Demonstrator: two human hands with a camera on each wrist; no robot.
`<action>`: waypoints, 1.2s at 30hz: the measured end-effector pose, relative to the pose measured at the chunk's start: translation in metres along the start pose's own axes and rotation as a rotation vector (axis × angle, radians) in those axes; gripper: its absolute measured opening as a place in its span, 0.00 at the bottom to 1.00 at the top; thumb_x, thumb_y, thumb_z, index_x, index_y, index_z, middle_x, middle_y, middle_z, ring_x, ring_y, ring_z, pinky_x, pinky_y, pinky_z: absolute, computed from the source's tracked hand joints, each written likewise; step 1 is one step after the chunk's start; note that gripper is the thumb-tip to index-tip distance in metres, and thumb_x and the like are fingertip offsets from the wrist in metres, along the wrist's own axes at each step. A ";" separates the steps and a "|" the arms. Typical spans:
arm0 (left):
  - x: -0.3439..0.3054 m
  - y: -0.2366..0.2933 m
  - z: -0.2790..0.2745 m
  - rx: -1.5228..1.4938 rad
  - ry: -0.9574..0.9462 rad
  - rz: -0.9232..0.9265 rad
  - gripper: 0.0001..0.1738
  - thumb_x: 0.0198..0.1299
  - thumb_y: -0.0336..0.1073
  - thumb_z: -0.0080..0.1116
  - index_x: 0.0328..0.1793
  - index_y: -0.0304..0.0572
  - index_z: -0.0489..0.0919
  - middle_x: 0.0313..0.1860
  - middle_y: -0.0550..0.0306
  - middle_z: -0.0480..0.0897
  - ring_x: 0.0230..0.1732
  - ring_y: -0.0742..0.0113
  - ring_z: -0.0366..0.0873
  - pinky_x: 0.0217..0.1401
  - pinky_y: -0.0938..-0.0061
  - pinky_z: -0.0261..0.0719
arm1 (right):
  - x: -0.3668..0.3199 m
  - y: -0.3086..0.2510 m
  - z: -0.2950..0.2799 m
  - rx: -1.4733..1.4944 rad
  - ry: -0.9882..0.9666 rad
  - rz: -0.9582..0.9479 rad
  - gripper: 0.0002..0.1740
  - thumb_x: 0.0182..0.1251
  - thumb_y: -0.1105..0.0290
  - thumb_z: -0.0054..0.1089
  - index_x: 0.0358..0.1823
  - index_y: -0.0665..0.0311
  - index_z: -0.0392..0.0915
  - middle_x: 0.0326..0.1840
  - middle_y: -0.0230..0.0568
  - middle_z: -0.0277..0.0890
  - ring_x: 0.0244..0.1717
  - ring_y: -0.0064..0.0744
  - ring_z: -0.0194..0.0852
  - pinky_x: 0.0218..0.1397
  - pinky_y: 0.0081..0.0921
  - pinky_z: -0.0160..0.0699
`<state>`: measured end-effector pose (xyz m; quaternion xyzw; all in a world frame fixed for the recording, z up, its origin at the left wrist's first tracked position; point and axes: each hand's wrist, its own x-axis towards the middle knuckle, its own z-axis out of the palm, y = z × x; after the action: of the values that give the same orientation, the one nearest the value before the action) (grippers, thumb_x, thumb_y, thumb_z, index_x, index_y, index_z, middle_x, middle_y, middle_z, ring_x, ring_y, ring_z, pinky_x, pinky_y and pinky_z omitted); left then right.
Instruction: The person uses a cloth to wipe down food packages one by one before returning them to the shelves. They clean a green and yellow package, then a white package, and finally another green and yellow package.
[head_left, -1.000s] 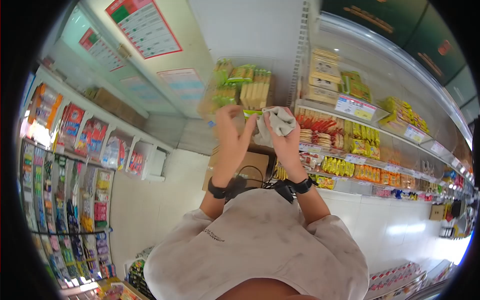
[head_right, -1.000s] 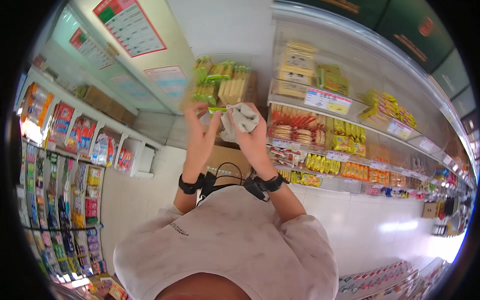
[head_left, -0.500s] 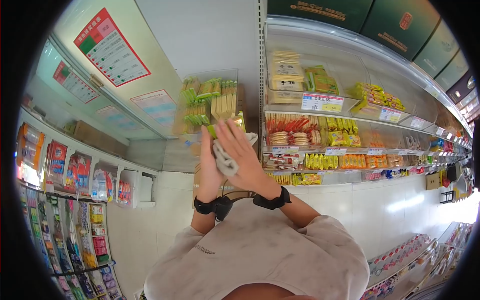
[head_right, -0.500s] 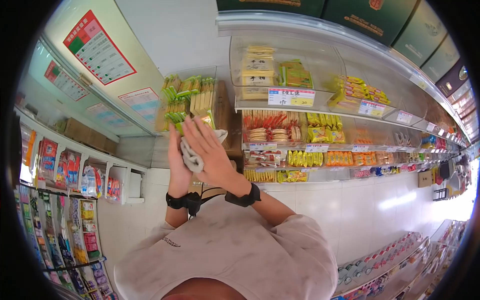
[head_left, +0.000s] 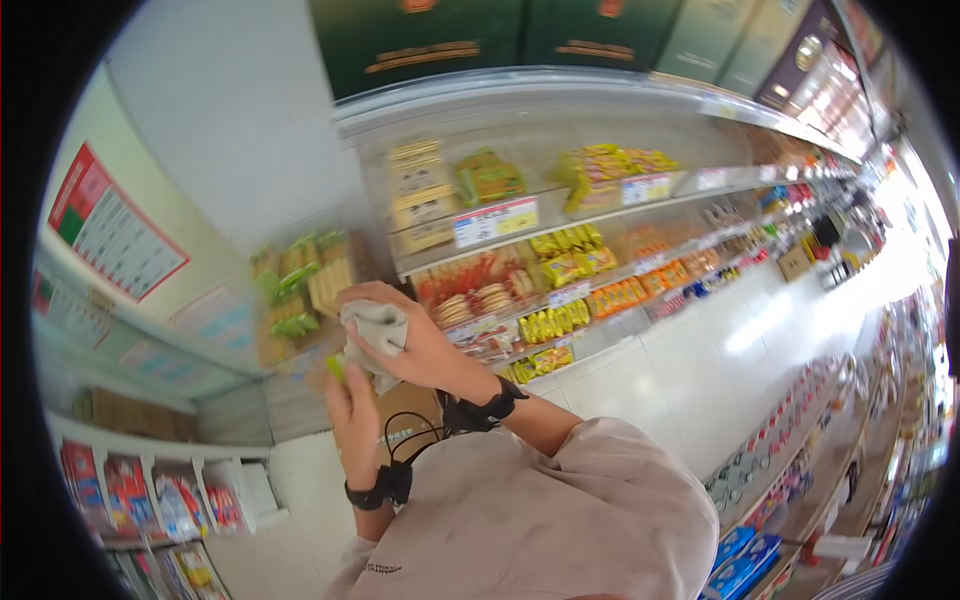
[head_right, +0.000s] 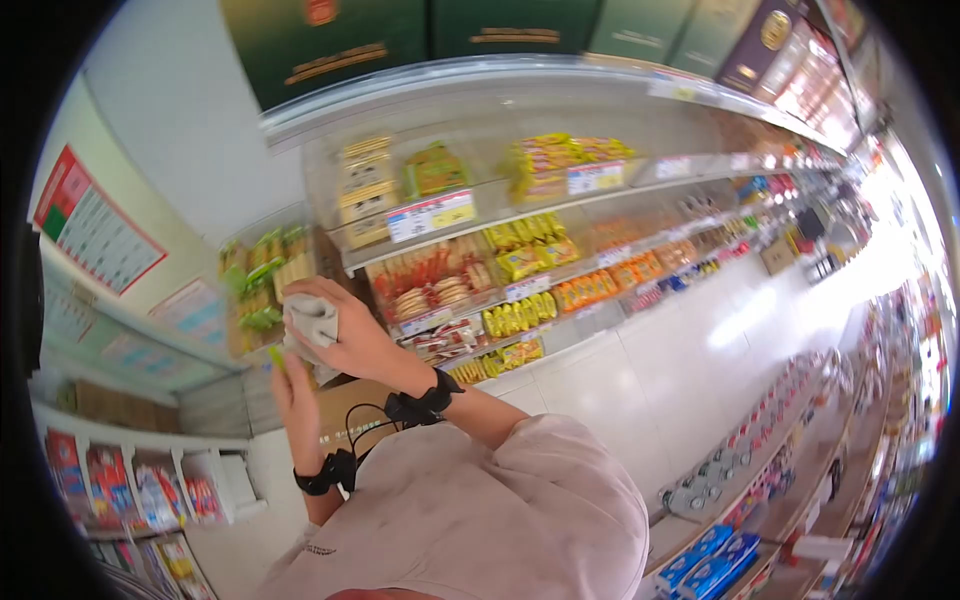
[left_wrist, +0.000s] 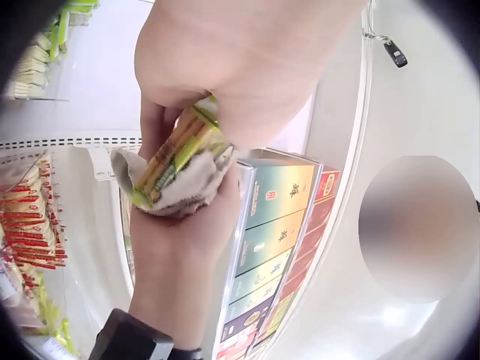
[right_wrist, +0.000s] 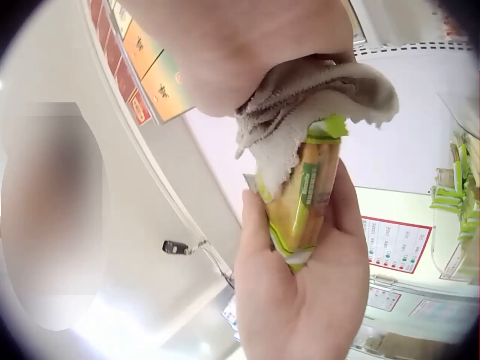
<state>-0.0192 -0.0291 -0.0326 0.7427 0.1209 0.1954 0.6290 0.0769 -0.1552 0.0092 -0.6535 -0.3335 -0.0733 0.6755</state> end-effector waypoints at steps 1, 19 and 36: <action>0.000 -0.009 -0.006 -0.061 0.037 -0.047 0.23 0.81 0.47 0.43 0.64 0.33 0.73 0.53 0.55 0.79 0.52 0.72 0.74 0.57 0.76 0.72 | 0.000 -0.004 -0.001 0.213 0.077 0.123 0.19 0.72 0.65 0.62 0.59 0.66 0.74 0.58 0.40 0.76 0.56 0.29 0.76 0.59 0.28 0.77; 0.038 -0.014 0.006 -0.661 -0.490 -0.247 0.30 0.78 0.54 0.44 0.74 0.38 0.65 0.58 0.51 0.76 0.51 0.67 0.76 0.54 0.69 0.77 | -0.044 -0.024 -0.024 -0.009 0.204 -0.040 0.19 0.66 0.76 0.63 0.58 0.66 0.79 0.57 0.44 0.81 0.58 0.42 0.79 0.61 0.31 0.75; 0.019 0.012 0.025 -0.851 -0.528 -0.092 0.24 0.77 0.48 0.47 0.66 0.37 0.71 0.64 0.51 0.73 0.66 0.58 0.71 0.70 0.63 0.67 | -0.051 -0.046 -0.006 0.100 0.367 0.047 0.12 0.74 0.69 0.57 0.54 0.64 0.79 0.59 0.38 0.77 0.62 0.36 0.72 0.68 0.35 0.66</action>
<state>0.0082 -0.0456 -0.0217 0.4382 -0.1004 0.0048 0.8932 0.0154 -0.1839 0.0201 -0.6023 -0.1924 -0.1587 0.7583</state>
